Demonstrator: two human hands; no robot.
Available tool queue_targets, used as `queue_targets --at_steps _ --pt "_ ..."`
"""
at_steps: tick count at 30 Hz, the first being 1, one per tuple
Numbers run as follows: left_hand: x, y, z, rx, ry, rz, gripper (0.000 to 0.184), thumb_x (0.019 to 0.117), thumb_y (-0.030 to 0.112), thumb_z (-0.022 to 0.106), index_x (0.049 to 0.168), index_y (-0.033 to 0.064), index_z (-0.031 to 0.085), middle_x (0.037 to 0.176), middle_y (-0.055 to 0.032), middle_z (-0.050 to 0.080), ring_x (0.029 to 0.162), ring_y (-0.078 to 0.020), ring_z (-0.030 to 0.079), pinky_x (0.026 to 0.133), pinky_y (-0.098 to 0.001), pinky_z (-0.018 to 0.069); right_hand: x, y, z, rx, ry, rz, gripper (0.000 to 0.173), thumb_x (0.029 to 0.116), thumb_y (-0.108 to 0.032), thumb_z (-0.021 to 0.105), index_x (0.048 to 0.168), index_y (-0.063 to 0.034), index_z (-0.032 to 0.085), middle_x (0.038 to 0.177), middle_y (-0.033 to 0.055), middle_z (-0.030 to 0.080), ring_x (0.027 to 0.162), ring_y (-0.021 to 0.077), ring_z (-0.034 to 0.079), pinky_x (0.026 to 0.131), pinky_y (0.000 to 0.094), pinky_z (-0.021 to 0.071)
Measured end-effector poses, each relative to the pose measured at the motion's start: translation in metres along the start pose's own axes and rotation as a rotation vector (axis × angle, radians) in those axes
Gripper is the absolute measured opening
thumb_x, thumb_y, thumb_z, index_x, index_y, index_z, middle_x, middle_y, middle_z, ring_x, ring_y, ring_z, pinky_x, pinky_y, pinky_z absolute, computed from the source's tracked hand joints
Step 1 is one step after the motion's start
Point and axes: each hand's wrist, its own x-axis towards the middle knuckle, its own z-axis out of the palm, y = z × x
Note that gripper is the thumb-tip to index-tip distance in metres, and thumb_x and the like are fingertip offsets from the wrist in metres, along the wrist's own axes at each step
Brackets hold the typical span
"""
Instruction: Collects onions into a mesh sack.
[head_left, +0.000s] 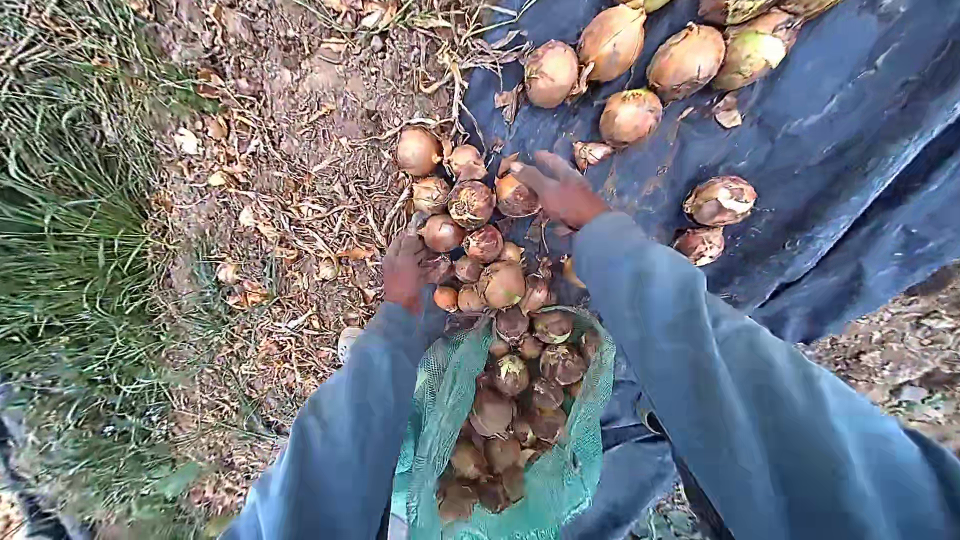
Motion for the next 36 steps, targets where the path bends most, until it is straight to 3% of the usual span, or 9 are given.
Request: queue_targets --at_steps 6,10,13,17,19,22,27,30,36 --pt "0.024 -0.018 0.009 0.045 -0.204 -0.061 0.063 0.1046 0.052 0.050 0.159 0.0267 0.033 0.141 -0.0135 0.060 0.119 -0.0289 0.064 0.095 -0.0508 0.0553 0.002 0.043 0.050 0.201 -0.049 0.152 0.076 0.0962 -0.061 0.061 0.159 -0.0284 0.035 0.147 0.0209 0.055 0.128 0.0422 0.058 0.097 0.0691 0.0498" --pt "0.023 -0.008 -0.005 0.040 -0.425 -0.266 0.065 0.1040 0.061 0.041 0.161 0.0331 0.026 0.151 -0.0154 0.052 0.127 -0.0401 0.058 0.094 -0.0640 0.0519 -0.006 0.053 0.062 0.202 -0.116 0.147 0.069 0.1006 -0.061 0.054 0.157 -0.0239 0.040 0.151 0.0199 0.051 0.137 0.0396 0.052 0.106 0.0673 0.0433" --pt "0.001 -0.007 0.011 0.067 -0.507 -0.420 0.074 0.0990 0.073 0.034 0.149 0.0200 0.046 0.136 -0.0154 0.061 0.119 -0.0353 0.062 0.091 -0.0628 0.0530 -0.020 0.068 0.086 0.224 -0.099 0.184 0.070 0.0983 -0.057 0.060 0.156 -0.0205 0.043 0.149 0.0181 0.055 0.139 0.0353 0.051 0.113 0.0629 0.0397" --pt "-0.069 -0.031 0.004 -0.008 -0.583 -0.446 0.068 0.0995 0.069 0.039 0.148 0.0215 0.049 0.138 -0.0163 0.059 0.118 -0.0396 0.062 0.086 -0.0664 0.0545 -0.101 0.092 0.091 0.379 0.011 0.189 0.066 0.0950 -0.059 0.060 0.152 -0.0274 0.048 0.139 0.0118 0.063 0.126 0.0284 0.061 0.101 0.0595 0.0497" --pt "-0.124 -0.053 -0.003 0.099 -0.671 -0.342 0.061 0.0996 0.059 0.048 0.148 0.0211 0.051 0.134 -0.0147 0.063 0.113 -0.0311 0.066 0.089 -0.0532 0.0585 -0.173 0.125 0.101 0.434 0.090 0.205 0.067 0.0941 -0.060 0.060 0.152 -0.0274 0.047 0.139 0.0084 0.063 0.122 0.0234 0.064 0.098 0.0539 0.0542" --pt "-0.184 -0.057 -0.015 0.420 -0.920 -0.220 0.068 0.0964 0.044 0.063 0.155 0.0152 0.044 0.147 -0.0145 0.056 0.131 -0.0252 0.058 0.111 -0.0487 0.0483 -0.266 0.183 0.101 0.245 -0.098 0.255 0.074 0.0961 -0.049 0.063 0.156 -0.0114 0.042 0.145 0.0147 0.059 0.130 0.0233 0.061 0.110 0.0470 0.0515" --pt "-0.132 -0.025 -0.012 0.589 -0.374 0.229 0.039 0.1063 0.032 0.053 0.137 0.0108 0.064 0.135 -0.0097 0.066 0.126 -0.0246 0.062 0.106 -0.0506 0.0506 -0.221 0.156 0.032 -0.071 0.134 0.100 0.043 0.0989 -0.028 0.065 0.138 -0.0085 0.063 0.124 0.0179 0.068 0.109 0.0316 0.069 0.091 0.0544 0.0583" --pt "-0.052 -0.045 0.008 0.665 -0.218 0.212 0.051 0.1029 0.042 0.059 0.144 0.0120 0.057 0.145 -0.0213 0.056 0.135 -0.0405 0.052 0.110 -0.0637 0.0412 -0.125 0.125 0.016 -0.415 0.167 0.047 0.069 0.0890 -0.046 0.077 0.148 -0.0165 0.055 0.148 0.0278 0.048 0.128 0.0515 0.053 0.093 0.0693 0.0505" --pt "-0.042 -0.094 0.067 0.964 -0.106 0.144 0.070 0.0817 0.039 0.086 0.144 0.0267 0.055 0.145 -0.0257 0.047 0.133 -0.0498 0.047 0.096 -0.0633 0.0523 -0.065 0.115 0.071 -0.768 -0.001 0.224 0.089 0.0721 -0.054 0.087 0.148 -0.0231 0.054 0.163 0.0356 0.015 0.137 0.0613 0.036 0.085 0.0659 0.0554"
